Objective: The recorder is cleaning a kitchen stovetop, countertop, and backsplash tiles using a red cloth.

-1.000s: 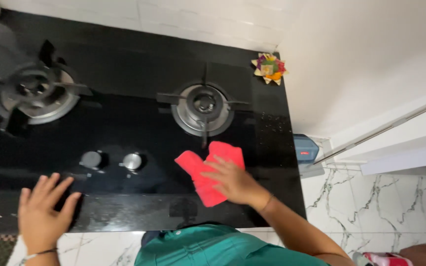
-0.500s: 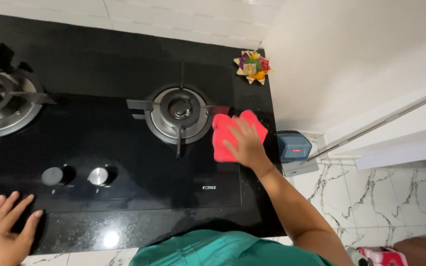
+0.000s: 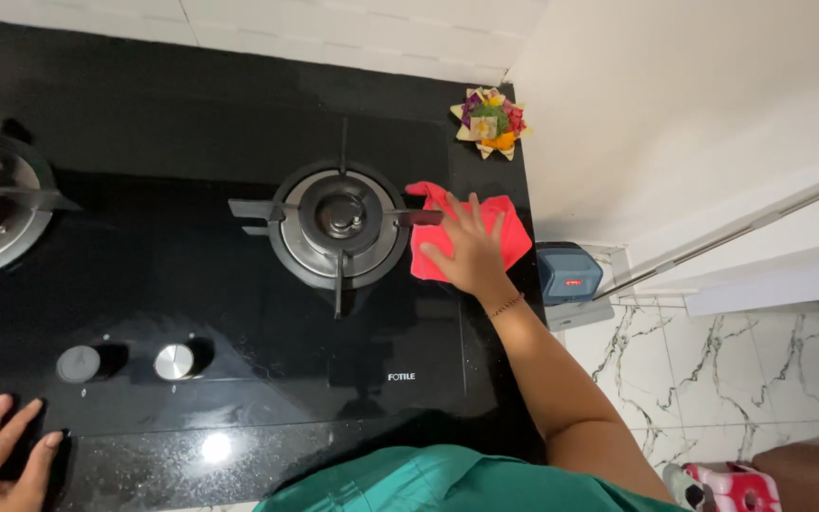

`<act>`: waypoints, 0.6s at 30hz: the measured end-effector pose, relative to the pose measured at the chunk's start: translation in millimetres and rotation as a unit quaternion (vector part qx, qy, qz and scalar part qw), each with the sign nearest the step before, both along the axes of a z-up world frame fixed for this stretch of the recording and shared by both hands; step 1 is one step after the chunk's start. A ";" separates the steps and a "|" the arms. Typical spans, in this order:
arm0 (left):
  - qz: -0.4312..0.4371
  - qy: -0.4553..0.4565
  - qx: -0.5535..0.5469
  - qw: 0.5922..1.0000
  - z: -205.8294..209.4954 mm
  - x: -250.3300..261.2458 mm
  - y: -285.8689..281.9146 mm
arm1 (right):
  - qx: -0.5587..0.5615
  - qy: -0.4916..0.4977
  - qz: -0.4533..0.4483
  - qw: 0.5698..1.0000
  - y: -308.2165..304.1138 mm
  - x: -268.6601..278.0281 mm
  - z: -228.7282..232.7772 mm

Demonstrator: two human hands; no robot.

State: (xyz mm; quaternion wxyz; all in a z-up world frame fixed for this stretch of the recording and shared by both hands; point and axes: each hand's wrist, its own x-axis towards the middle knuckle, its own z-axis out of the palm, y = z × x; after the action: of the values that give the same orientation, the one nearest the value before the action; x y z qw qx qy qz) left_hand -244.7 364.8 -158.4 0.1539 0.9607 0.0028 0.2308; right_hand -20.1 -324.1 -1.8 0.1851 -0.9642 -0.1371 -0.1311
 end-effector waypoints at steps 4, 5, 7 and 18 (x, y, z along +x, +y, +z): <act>0.043 0.032 0.056 0.997 14.0 0.3 -13.8 | -0.022 0.009 -0.004 1.000 4.1 -19.3 -1.8; 0.043 0.032 0.056 0.997 14.2 -0.8 -12.0 | -0.022 0.009 -0.004 1.000 10.1 -32.4 3.8; 0.026 0.021 0.045 0.998 13.2 1.5 -10.8 | -0.017 0.048 0.046 0.998 20.4 -54.9 17.6; 0.029 0.002 0.042 0.999 136.1 16.0 -91.8 | -0.032 -0.002 0.060 0.998 33.7 -56.7 4.2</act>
State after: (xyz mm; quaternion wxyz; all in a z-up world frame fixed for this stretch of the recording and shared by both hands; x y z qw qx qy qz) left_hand -228.8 273.0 -22.3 0.1067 0.9663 0.0216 0.2334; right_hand -76.8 -290.4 2.3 0.1614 -0.9595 -0.1989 -0.1172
